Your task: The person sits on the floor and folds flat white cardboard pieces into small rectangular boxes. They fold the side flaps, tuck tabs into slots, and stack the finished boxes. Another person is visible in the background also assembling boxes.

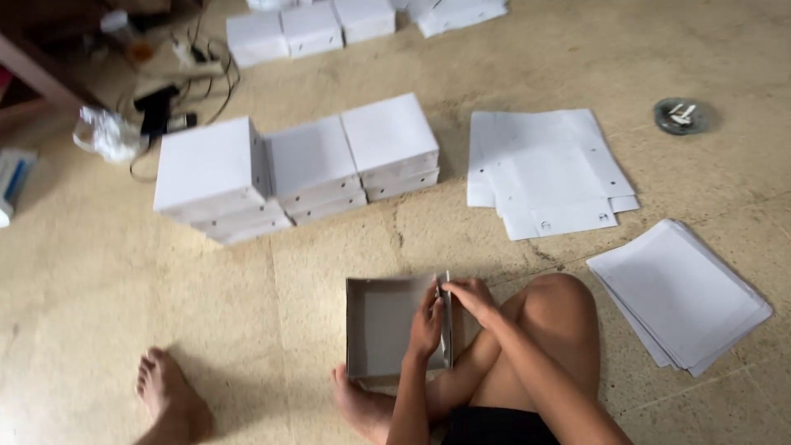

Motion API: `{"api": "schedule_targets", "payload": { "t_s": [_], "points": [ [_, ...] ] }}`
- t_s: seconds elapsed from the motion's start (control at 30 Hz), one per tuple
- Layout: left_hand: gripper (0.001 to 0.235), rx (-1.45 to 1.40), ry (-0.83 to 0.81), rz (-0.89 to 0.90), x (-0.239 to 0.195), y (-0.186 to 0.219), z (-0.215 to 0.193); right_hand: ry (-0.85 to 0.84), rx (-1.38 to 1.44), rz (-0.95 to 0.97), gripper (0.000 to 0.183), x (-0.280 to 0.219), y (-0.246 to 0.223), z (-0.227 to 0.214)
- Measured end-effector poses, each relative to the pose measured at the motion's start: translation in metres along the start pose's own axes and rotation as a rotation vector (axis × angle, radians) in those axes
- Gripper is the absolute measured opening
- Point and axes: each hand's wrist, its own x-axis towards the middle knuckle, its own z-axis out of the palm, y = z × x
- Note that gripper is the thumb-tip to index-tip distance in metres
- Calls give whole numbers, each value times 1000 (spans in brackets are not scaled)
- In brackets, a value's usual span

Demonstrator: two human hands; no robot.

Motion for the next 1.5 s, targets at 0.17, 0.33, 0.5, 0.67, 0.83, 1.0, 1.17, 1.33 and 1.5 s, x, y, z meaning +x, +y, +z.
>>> {"api": "schedule_targets", "payload": {
  "t_s": [0.17, 0.33, 0.5, 0.67, 0.83, 1.0, 1.17, 1.33, 1.5],
  "points": [
    [45, 83, 73, 0, 21, -46, 8, -6, -76, -41, 28, 18, 25, -2],
    [40, 71, 163, -19, 32, -53, 9, 6, -153, -80, 23, 20, 18, -2],
    [31, -63, 216, -31, 40, -61, 20, 51, -38, -77, 33, 13, 8, -5],
    [54, -58, 189, -171, 36, -52, 21, 263, -319, -403, 43, -18, -52, 4],
    [49, -70, 187, -381, 56, -86, 46, -10, -390, -824, 44, -5, -159, 58],
    [53, -143, 198, -287, 45, -69, 34, -418, -615, -236, 69, 31, -268, 149],
    [50, 26, 287, -356, 4, -11, -265, -433, -746, -329, 74, 56, -269, 209],
    [49, 844, 676, -660, -93, 68, -383, -442, -723, -446, 69, 62, -265, 236],
    [47, 913, 666, -718, -94, 35, -398, -484, -752, -548, 63, 76, -267, 255]
  ]
}}
